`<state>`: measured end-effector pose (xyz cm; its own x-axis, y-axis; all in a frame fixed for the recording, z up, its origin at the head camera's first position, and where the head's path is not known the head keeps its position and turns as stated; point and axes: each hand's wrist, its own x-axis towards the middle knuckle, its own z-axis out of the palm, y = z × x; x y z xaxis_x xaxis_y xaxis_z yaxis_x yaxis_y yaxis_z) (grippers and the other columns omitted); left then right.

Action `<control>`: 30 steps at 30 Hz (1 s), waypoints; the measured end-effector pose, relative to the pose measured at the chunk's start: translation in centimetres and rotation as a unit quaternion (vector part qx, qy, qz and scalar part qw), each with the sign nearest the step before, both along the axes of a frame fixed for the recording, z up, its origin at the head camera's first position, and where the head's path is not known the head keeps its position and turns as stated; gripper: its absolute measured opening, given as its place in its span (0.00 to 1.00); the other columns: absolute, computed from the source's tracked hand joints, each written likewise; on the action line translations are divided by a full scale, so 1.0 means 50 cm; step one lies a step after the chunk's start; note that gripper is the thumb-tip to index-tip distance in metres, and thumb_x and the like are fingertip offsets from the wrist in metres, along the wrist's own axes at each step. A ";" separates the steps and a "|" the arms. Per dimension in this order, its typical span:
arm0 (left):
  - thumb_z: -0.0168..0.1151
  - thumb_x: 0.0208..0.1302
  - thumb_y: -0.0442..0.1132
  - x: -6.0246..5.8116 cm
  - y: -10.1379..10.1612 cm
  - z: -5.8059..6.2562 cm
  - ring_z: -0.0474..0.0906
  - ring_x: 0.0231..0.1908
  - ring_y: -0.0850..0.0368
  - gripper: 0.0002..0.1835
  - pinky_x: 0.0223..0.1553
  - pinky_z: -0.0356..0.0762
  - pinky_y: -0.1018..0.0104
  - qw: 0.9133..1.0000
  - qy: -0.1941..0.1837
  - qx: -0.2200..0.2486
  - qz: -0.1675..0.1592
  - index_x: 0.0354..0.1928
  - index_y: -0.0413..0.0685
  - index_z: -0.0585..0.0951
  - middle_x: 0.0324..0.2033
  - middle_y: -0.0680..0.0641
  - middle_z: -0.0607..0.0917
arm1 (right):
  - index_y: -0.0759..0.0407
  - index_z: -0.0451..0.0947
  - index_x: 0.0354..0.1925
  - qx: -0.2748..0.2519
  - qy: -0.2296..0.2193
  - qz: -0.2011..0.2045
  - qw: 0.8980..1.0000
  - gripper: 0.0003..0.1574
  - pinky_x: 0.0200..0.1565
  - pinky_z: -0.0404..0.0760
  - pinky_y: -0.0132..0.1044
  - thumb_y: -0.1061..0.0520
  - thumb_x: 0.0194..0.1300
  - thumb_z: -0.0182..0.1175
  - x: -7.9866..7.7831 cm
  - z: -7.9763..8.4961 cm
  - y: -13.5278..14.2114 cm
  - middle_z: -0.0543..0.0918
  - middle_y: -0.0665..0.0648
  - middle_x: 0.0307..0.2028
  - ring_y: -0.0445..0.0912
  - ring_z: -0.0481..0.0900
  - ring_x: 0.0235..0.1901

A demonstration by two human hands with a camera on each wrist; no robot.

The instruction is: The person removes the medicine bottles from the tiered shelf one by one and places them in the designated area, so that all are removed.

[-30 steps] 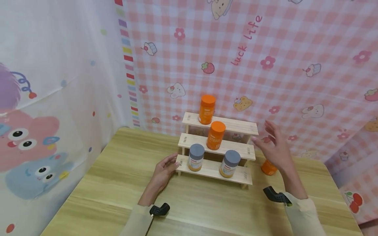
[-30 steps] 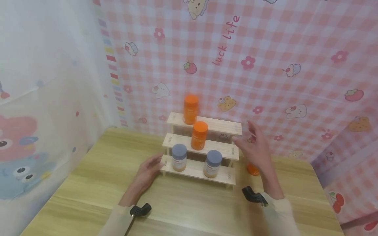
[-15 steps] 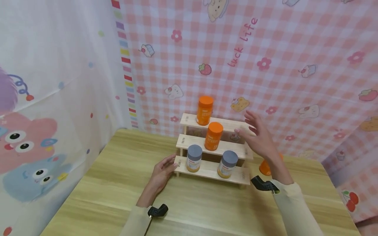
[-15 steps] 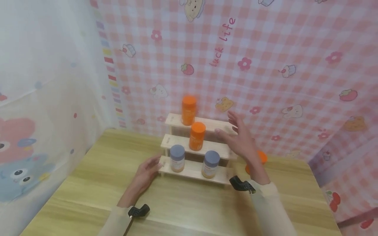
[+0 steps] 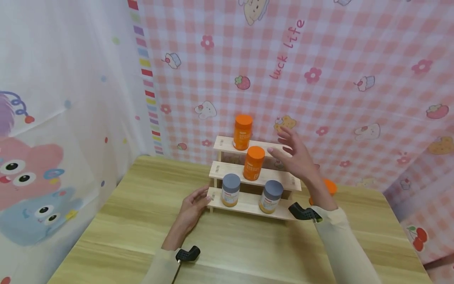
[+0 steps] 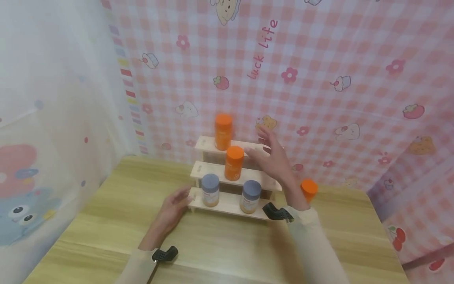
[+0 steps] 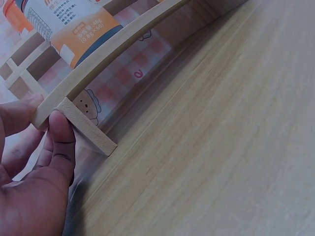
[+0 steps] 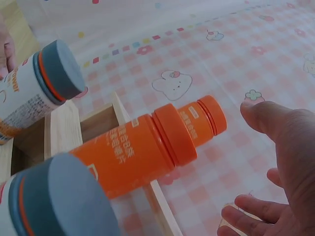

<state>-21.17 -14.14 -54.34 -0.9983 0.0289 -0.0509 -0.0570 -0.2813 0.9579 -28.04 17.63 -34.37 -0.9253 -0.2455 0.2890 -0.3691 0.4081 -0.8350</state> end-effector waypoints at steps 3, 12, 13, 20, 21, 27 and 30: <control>0.63 0.66 0.29 -0.001 0.002 -0.003 0.78 0.48 0.57 0.28 0.41 0.80 0.72 1.000 0.004 0.013 0.004 0.68 0.37 0.70 0.53 0.39 0.75 | 0.49 0.50 0.77 -0.002 0.004 0.003 1.000 0.51 0.69 0.61 0.61 0.51 0.66 0.66 -0.006 0.005 -0.011 0.62 0.61 0.73 0.59 0.63 0.70; 0.63 0.64 0.28 0.003 0.005 -0.011 0.78 0.46 0.58 0.28 0.40 0.80 0.71 1.000 -0.003 0.014 0.002 0.67 0.36 0.71 0.52 0.40 0.75 | 0.43 0.49 0.78 -0.008 -0.050 -0.001 0.999 0.52 0.68 0.63 0.60 0.44 0.65 0.66 -0.021 0.007 -0.037 0.64 0.59 0.72 0.58 0.64 0.69; 0.63 0.64 0.28 0.003 0.004 -0.012 0.78 0.46 0.58 0.28 0.40 0.80 0.71 1.000 -0.002 0.013 0.005 0.67 0.36 0.71 0.52 0.40 0.76 | 0.42 0.49 0.78 -0.009 -0.053 -0.001 0.999 0.52 0.68 0.64 0.60 0.43 0.65 0.66 -0.024 0.008 -0.040 0.64 0.59 0.72 0.58 0.64 0.69; 0.63 0.65 0.28 0.003 0.000 -0.011 0.78 0.46 0.57 0.29 0.39 0.80 0.71 1.000 0.005 0.011 0.014 0.68 0.37 0.71 0.52 0.40 0.76 | 0.42 0.52 0.77 -0.031 -0.061 0.011 0.998 0.49 0.67 0.67 0.58 0.45 0.66 0.66 -0.050 0.007 -0.065 0.65 0.59 0.71 0.56 0.65 0.69; 0.62 0.65 0.28 0.004 0.000 -0.010 0.78 0.46 0.57 0.29 0.39 0.80 0.71 1.000 0.005 0.010 0.013 0.68 0.37 0.70 0.53 0.39 0.76 | 0.41 0.52 0.77 -0.031 -0.065 0.011 0.997 0.49 0.66 0.68 0.57 0.44 0.66 0.66 -0.052 0.007 -0.068 0.65 0.59 0.71 0.56 0.65 0.69; 0.62 0.66 0.28 0.004 0.001 0.000 0.78 0.47 0.57 0.28 0.41 0.80 0.71 1.000 -0.007 0.016 0.003 0.68 0.39 0.70 0.55 0.37 0.75 | 0.47 0.51 0.77 -0.029 -0.076 0.015 0.997 0.49 0.67 0.67 0.57 0.50 0.67 0.65 -0.038 0.036 -0.090 0.64 0.62 0.71 0.59 0.65 0.69; 0.62 0.66 0.28 0.005 0.002 0.002 0.78 0.46 0.57 0.28 0.40 0.80 0.71 1.000 -0.005 0.013 0.002 0.68 0.37 0.70 0.54 0.38 0.75 | 0.52 0.51 0.77 -0.036 -0.077 0.028 0.996 0.49 0.68 0.65 0.56 0.52 0.67 0.65 -0.042 0.036 -0.093 0.64 0.65 0.71 0.61 0.65 0.68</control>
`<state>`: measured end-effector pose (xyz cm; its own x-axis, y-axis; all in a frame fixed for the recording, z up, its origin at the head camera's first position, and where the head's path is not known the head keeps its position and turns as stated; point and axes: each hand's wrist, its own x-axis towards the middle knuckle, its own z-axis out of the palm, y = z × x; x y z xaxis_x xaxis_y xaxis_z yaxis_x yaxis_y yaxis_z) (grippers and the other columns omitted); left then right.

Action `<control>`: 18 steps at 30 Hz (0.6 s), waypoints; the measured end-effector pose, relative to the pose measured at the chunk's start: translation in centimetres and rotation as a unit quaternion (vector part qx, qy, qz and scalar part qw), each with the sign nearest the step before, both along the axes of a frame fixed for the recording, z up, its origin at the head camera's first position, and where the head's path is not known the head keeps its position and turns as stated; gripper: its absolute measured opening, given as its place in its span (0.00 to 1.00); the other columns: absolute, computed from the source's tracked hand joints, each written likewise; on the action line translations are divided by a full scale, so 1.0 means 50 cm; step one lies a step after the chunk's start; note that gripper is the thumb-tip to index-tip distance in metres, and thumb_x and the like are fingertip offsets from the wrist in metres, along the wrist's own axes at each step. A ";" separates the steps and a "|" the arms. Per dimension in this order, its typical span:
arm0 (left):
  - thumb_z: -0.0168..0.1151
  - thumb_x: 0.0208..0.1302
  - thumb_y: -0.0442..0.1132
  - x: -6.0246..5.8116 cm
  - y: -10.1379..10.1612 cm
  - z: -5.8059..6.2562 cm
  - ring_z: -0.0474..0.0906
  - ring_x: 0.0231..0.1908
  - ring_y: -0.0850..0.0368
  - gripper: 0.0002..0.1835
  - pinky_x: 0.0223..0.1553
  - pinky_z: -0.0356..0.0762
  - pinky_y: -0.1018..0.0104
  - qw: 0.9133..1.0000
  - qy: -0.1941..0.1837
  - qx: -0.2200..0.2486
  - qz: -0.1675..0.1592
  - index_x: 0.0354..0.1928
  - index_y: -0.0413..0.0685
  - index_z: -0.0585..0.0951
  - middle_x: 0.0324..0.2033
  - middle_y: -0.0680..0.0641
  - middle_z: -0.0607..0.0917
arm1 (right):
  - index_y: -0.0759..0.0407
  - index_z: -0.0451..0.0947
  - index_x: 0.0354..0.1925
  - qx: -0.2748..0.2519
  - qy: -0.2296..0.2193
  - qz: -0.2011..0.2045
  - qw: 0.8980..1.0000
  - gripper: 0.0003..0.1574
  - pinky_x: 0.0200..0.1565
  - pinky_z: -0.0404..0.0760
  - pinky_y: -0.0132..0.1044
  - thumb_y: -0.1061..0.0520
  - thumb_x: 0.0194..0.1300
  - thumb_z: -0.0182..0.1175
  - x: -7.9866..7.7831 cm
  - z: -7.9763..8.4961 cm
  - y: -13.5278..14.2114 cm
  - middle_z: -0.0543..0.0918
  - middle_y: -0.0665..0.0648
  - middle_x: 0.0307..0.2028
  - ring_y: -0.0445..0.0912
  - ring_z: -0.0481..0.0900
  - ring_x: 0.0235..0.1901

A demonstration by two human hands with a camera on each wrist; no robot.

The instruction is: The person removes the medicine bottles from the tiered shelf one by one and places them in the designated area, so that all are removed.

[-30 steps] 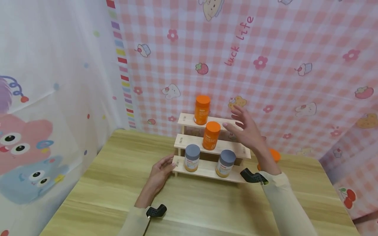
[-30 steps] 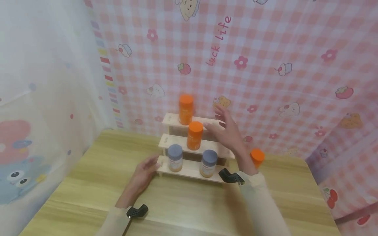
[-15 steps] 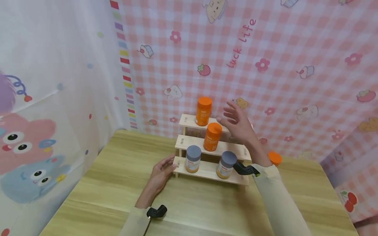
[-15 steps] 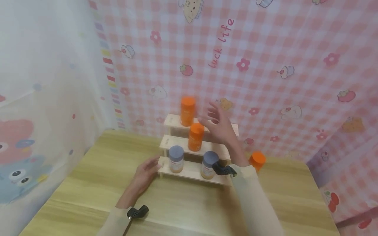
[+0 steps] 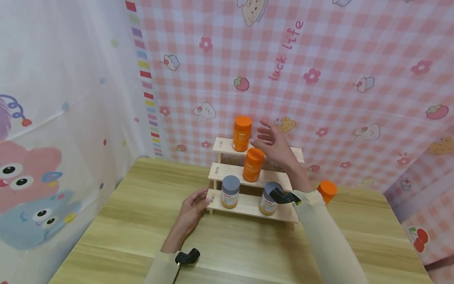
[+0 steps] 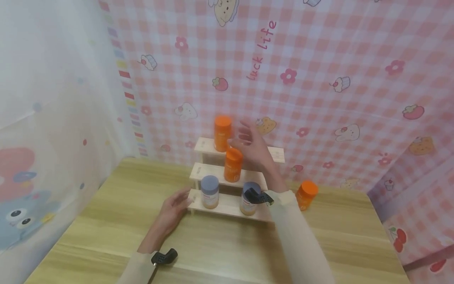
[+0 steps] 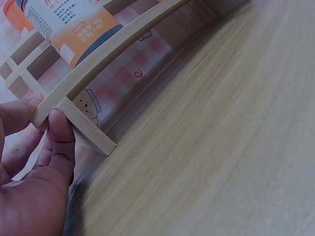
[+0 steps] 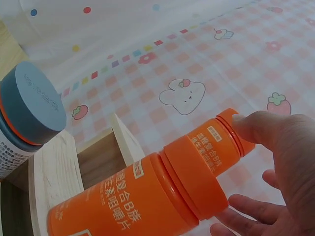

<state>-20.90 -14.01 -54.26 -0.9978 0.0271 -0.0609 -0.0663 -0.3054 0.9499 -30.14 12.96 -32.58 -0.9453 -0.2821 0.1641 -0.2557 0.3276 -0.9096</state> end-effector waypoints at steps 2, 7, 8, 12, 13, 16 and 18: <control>0.62 0.66 0.28 0.002 0.001 0.000 0.78 0.46 0.58 0.28 0.39 0.80 0.71 1.000 0.001 -0.002 0.001 0.68 0.37 0.70 0.53 0.39 0.76 | 0.49 0.51 0.77 0.000 -0.001 0.000 1.000 0.51 0.68 0.66 0.56 0.49 0.66 0.66 -0.015 -0.014 0.000 0.65 0.63 0.71 0.59 0.66 0.68; 0.62 0.66 0.28 0.001 0.002 -0.003 0.78 0.45 0.58 0.28 0.39 0.79 0.71 1.000 0.001 -0.002 0.004 0.68 0.37 0.70 0.54 0.37 0.75 | 0.44 0.54 0.76 -0.006 -0.001 -0.001 1.000 0.50 0.65 0.71 0.54 0.46 0.64 0.68 -0.038 -0.032 -0.010 0.68 0.58 0.69 0.56 0.68 0.66; 0.62 0.66 0.28 0.001 0.002 -0.003 0.78 0.45 0.58 0.28 0.39 0.79 0.71 1.000 -0.001 -0.001 0.004 0.68 0.37 0.70 0.54 0.36 0.75 | 0.43 0.54 0.76 -0.006 -0.002 0.001 1.000 0.50 0.65 0.71 0.54 0.46 0.64 0.68 -0.041 -0.033 -0.013 0.68 0.58 0.69 0.56 0.69 0.66; 0.61 0.66 0.27 -0.001 0.002 -0.005 0.78 0.44 0.59 0.27 0.38 0.79 0.71 1.000 -0.006 0.006 0.008 0.68 0.37 0.70 0.54 0.36 0.75 | 0.40 0.56 0.75 0.003 -0.005 0.007 1.000 0.48 0.64 0.72 0.54 0.46 0.63 0.68 -0.055 -0.036 -0.028 0.70 0.58 0.68 0.56 0.70 0.64; 0.61 0.66 0.27 -0.002 0.002 -0.006 0.78 0.44 0.59 0.27 0.38 0.79 0.71 1.000 -0.005 0.007 0.008 0.68 0.37 0.71 0.54 0.36 0.75 | 0.38 0.56 0.75 0.006 -0.005 0.006 1.000 0.48 0.63 0.72 0.54 0.46 0.63 0.68 -0.057 -0.036 -0.032 0.70 0.57 0.67 0.55 0.71 0.64; 0.62 0.66 0.27 -0.002 0.003 -0.005 0.78 0.43 0.59 0.28 0.38 0.79 0.71 1.000 0.002 0.004 0.009 0.68 0.37 0.70 0.53 0.38 0.76 | 0.34 0.57 0.74 0.011 -0.011 0.000 1.000 0.47 0.62 0.73 0.54 0.45 0.63 0.68 -0.062 -0.034 -0.041 0.71 0.56 0.66 0.54 0.72 0.62; 0.62 0.66 0.27 -0.001 0.004 -0.004 0.78 0.43 0.59 0.28 0.37 0.79 0.71 1.000 0.003 0.004 0.009 0.67 0.36 0.70 0.52 0.40 0.76 | 0.34 0.56 0.74 0.018 -0.010 -0.001 1.000 0.47 0.62 0.73 0.55 0.45 0.64 0.68 -0.063 -0.034 -0.046 0.71 0.56 0.66 0.54 0.72 0.62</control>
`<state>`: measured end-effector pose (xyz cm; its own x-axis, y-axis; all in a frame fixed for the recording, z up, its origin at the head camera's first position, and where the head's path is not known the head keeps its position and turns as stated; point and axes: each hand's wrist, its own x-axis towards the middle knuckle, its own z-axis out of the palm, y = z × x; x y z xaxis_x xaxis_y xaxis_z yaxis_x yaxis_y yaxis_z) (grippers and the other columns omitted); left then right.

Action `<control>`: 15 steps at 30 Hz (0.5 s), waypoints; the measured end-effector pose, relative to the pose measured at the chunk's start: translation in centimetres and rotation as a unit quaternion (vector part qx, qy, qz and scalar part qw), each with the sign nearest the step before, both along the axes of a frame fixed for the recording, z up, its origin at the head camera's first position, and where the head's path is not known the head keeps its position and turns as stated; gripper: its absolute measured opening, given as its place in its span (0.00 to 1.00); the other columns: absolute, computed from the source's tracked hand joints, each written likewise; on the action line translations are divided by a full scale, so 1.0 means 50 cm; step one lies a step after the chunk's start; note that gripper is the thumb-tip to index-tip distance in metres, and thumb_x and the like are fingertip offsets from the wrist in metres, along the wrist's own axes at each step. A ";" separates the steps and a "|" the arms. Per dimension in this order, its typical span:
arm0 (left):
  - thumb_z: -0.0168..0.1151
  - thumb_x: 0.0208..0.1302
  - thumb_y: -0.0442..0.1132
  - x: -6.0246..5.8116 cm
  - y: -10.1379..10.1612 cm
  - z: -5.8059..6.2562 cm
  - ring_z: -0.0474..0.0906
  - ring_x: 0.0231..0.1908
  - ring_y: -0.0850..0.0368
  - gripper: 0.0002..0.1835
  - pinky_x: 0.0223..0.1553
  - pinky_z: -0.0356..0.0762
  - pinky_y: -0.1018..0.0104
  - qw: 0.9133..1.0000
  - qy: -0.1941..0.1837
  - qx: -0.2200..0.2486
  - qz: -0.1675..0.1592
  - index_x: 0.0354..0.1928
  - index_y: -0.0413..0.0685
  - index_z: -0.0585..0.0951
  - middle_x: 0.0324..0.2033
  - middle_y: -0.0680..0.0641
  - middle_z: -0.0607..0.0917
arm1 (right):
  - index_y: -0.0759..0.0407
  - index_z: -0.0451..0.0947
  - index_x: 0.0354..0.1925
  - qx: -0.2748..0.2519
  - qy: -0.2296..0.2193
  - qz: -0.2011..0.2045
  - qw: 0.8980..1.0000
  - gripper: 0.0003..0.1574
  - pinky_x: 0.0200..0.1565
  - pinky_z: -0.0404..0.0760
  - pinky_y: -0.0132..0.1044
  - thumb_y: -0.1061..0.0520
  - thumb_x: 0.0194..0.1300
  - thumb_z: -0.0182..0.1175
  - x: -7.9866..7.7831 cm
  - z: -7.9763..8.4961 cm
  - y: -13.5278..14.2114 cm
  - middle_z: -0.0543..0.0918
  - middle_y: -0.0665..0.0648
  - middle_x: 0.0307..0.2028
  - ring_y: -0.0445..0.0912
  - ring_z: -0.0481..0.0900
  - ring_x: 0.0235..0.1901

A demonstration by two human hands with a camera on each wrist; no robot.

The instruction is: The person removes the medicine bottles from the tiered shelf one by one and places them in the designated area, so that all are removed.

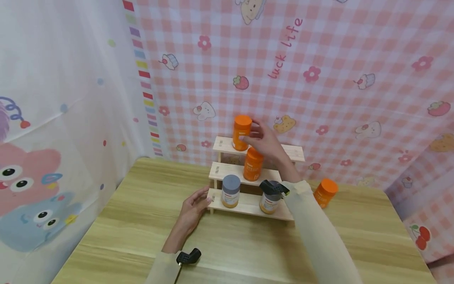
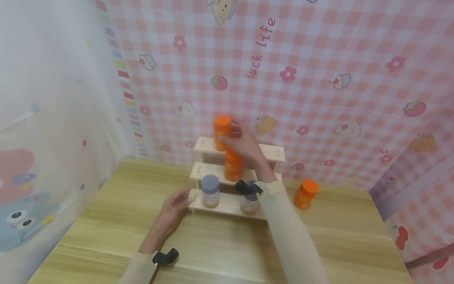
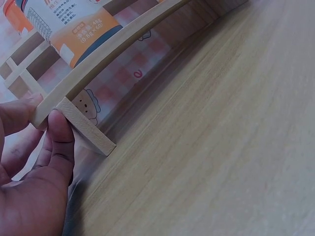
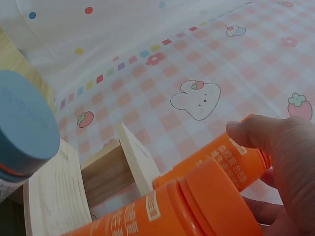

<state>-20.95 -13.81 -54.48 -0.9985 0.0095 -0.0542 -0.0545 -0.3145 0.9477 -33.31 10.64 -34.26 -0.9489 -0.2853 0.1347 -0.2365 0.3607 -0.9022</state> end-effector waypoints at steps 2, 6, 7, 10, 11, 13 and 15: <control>0.62 0.66 0.27 0.001 0.001 0.000 0.78 0.43 0.59 0.28 0.37 0.79 0.71 1.000 -0.001 -0.001 0.000 0.67 0.36 0.70 0.51 0.41 0.77 | 0.35 0.56 0.74 0.008 0.001 0.000 1.000 0.47 0.62 0.73 0.55 0.45 0.64 0.67 -0.002 0.001 -0.006 0.71 0.56 0.65 0.54 0.72 0.61; 0.62 0.66 0.27 0.001 -0.001 -0.004 0.78 0.43 0.58 0.28 0.37 0.79 0.71 1.000 -0.005 0.001 0.001 0.67 0.37 0.71 0.52 0.40 0.76 | 0.38 0.56 0.74 0.017 0.005 0.004 1.000 0.45 0.62 0.73 0.54 0.46 0.65 0.66 -0.006 0.001 -0.017 0.72 0.56 0.64 0.54 0.72 0.61; 0.62 0.66 0.27 0.001 -0.001 -0.005 0.78 0.43 0.58 0.27 0.37 0.79 0.71 1.000 -0.006 0.002 0.002 0.67 0.37 0.71 0.52 0.40 0.76 | 0.38 0.56 0.74 0.018 0.006 0.002 1.000 0.45 0.62 0.73 0.54 0.46 0.65 0.66 -0.006 0.001 -0.019 0.73 0.56 0.64 0.54 0.72 0.61; 0.61 0.66 0.27 0.000 -0.002 -0.005 0.78 0.44 0.58 0.27 0.38 0.79 0.71 1.000 -0.007 0.006 0.000 0.67 0.39 0.72 0.52 0.40 0.76 | 0.39 0.57 0.74 0.018 0.001 -0.010 1.000 0.44 0.63 0.73 0.55 0.47 0.66 0.65 -0.004 0.004 -0.023 0.73 0.56 0.64 0.54 0.73 0.61; 0.61 0.66 0.27 0.000 -0.003 -0.004 0.79 0.44 0.58 0.27 0.38 0.79 0.71 1.000 -0.007 0.008 -0.001 0.67 0.39 0.72 0.52 0.40 0.75 | 0.40 0.57 0.74 0.017 -0.003 -0.015 1.000 0.44 0.63 0.73 0.55 0.48 0.66 0.65 -0.002 0.005 -0.024 0.74 0.56 0.63 0.54 0.73 0.61; 0.61 0.66 0.27 0.000 -0.002 -0.001 0.78 0.44 0.58 0.27 0.38 0.79 0.71 1.000 -0.006 0.005 -0.004 0.67 0.39 0.71 0.53 0.39 0.75 | 0.40 0.57 0.74 0.013 -0.009 -0.024 1.000 0.44 0.63 0.72 0.56 0.48 0.66 0.65 0.000 0.008 -0.023 0.74 0.56 0.63 0.54 0.73 0.61; 0.61 0.66 0.28 0.000 -0.002 0.002 0.78 0.44 0.58 0.28 0.39 0.79 0.71 1.000 -0.004 0.000 -0.007 0.68 0.38 0.70 0.53 0.39 0.75 | 0.41 0.58 0.74 0.006 -0.014 -0.034 0.999 0.44 0.63 0.72 0.55 0.48 0.66 0.66 0.002 0.010 -0.021 0.74 0.56 0.63 0.53 0.73 0.61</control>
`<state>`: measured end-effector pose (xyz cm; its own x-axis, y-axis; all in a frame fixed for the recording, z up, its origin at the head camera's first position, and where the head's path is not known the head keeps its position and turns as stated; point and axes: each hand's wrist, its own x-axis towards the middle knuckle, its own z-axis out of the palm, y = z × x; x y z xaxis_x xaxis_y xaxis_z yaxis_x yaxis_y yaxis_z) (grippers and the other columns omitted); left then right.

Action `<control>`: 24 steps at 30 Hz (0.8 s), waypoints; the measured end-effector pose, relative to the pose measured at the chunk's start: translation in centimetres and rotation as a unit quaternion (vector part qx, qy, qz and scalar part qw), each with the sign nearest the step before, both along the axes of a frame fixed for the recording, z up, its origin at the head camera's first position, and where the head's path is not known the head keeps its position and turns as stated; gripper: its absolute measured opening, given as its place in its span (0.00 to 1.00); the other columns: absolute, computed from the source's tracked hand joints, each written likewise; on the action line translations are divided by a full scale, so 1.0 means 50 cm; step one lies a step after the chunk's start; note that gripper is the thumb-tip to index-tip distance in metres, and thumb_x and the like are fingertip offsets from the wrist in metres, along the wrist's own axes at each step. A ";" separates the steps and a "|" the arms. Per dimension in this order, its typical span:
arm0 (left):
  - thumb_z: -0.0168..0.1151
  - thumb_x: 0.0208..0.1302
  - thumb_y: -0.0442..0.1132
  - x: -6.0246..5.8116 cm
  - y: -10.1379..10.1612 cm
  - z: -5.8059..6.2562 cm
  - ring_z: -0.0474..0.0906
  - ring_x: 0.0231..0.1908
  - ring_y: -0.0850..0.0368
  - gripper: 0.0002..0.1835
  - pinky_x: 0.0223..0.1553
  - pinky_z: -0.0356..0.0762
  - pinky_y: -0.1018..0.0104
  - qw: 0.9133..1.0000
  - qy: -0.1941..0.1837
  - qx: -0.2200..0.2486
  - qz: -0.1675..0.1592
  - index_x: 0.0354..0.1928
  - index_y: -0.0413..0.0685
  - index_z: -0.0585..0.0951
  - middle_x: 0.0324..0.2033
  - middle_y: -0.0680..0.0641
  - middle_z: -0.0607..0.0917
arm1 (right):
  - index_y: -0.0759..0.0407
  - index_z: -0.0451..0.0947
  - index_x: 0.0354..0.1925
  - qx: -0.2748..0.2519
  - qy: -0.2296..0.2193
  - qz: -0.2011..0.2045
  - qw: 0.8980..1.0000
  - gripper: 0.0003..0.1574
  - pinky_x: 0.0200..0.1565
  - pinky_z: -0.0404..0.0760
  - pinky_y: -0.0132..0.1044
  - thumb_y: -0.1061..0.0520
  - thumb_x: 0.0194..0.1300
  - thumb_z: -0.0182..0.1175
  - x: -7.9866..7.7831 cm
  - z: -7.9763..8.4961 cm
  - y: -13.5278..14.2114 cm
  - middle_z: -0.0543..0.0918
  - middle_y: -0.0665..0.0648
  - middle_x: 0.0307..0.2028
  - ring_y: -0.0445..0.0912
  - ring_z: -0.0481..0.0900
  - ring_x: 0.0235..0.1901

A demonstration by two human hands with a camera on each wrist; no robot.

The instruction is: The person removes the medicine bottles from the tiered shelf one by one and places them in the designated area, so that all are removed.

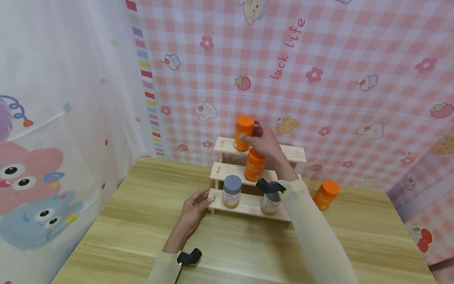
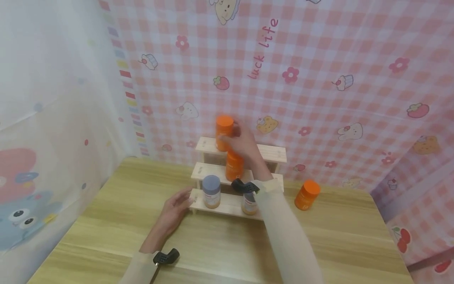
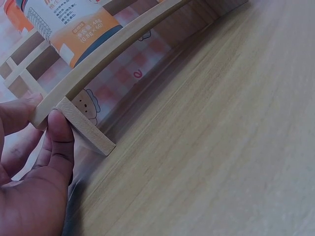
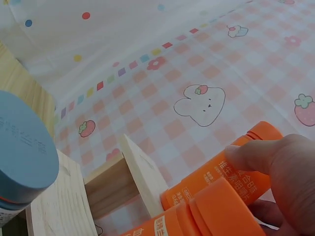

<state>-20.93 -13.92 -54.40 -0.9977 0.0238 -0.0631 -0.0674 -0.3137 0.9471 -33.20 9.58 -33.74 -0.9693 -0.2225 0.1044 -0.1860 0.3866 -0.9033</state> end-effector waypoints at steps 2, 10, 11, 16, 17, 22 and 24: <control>0.61 0.66 0.28 -0.001 0.000 0.003 0.78 0.45 0.58 0.28 0.39 0.80 0.71 1.000 -0.001 -0.001 -0.001 0.68 0.38 0.70 0.54 0.38 0.75 | 0.39 0.59 0.72 -0.005 -0.003 -0.014 1.000 0.43 0.63 0.72 0.55 0.46 0.65 0.67 0.001 0.002 0.004 0.74 0.54 0.63 0.52 0.73 0.61; 0.62 0.66 0.28 -0.009 -0.001 0.008 0.78 0.45 0.58 0.28 0.40 0.80 0.72 1.000 0.004 0.003 0.003 0.68 0.38 0.71 0.53 0.38 0.75 | 0.39 0.62 0.70 -0.054 0.016 -0.040 0.998 0.43 0.63 0.72 0.54 0.44 0.61 0.70 0.008 0.017 0.025 0.75 0.53 0.62 0.51 0.73 0.60; 0.61 0.66 0.27 -0.009 -0.001 0.008 0.78 0.45 0.58 0.28 0.40 0.79 0.72 1.000 0.004 0.003 0.003 0.68 0.38 0.71 0.53 0.38 0.75 | 0.40 0.62 0.70 -0.059 0.018 -0.039 0.997 0.44 0.63 0.73 0.53 0.43 0.61 0.70 0.010 0.019 0.029 0.75 0.53 0.62 0.51 0.74 0.59; 0.62 0.66 0.28 -0.006 0.001 0.004 0.78 0.45 0.58 0.29 0.40 0.79 0.72 1.000 0.005 0.000 -0.007 0.68 0.36 0.69 0.53 0.39 0.74 | 0.39 0.61 0.71 -0.055 0.026 -0.052 0.997 0.46 0.63 0.73 0.51 0.40 0.60 0.70 0.021 0.023 0.055 0.75 0.53 0.62 0.50 0.74 0.59; 0.62 0.66 0.28 -0.006 0.001 0.002 0.78 0.45 0.58 0.29 0.40 0.79 0.72 1.000 0.006 -0.001 -0.008 0.68 0.36 0.69 0.53 0.39 0.73 | 0.39 0.61 0.71 -0.054 0.030 -0.056 0.997 0.46 0.63 0.73 0.51 0.40 0.59 0.70 0.022 0.024 0.060 0.75 0.53 0.62 0.50 0.74 0.59; 0.62 0.66 0.28 -0.007 0.000 -0.004 0.78 0.46 0.57 0.28 0.40 0.80 0.71 1.000 0.001 0.003 -0.002 0.68 0.38 0.71 0.53 0.39 0.74 | 0.41 0.62 0.71 -0.062 0.048 -0.064 0.995 0.46 0.64 0.73 0.50 0.41 0.59 0.71 0.026 0.023 0.082 0.75 0.54 0.62 0.50 0.74 0.60; 0.62 0.66 0.28 -0.005 -0.002 -0.005 0.78 0.47 0.56 0.27 0.40 0.80 0.71 1.000 -0.004 0.003 -0.001 0.67 0.40 0.72 0.54 0.38 0.74 | 0.41 0.62 0.71 -0.063 0.055 -0.065 0.994 0.46 0.64 0.73 0.49 0.41 0.59 0.71 0.029 0.022 0.089 0.75 0.55 0.62 0.50 0.74 0.60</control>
<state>-21.19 -14.01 -54.63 -0.9971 0.0258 -0.0720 -0.0765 -0.3184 0.9449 -31.75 14.02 -32.63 -0.9701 -0.0741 0.2310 -0.2426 0.2988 -0.9230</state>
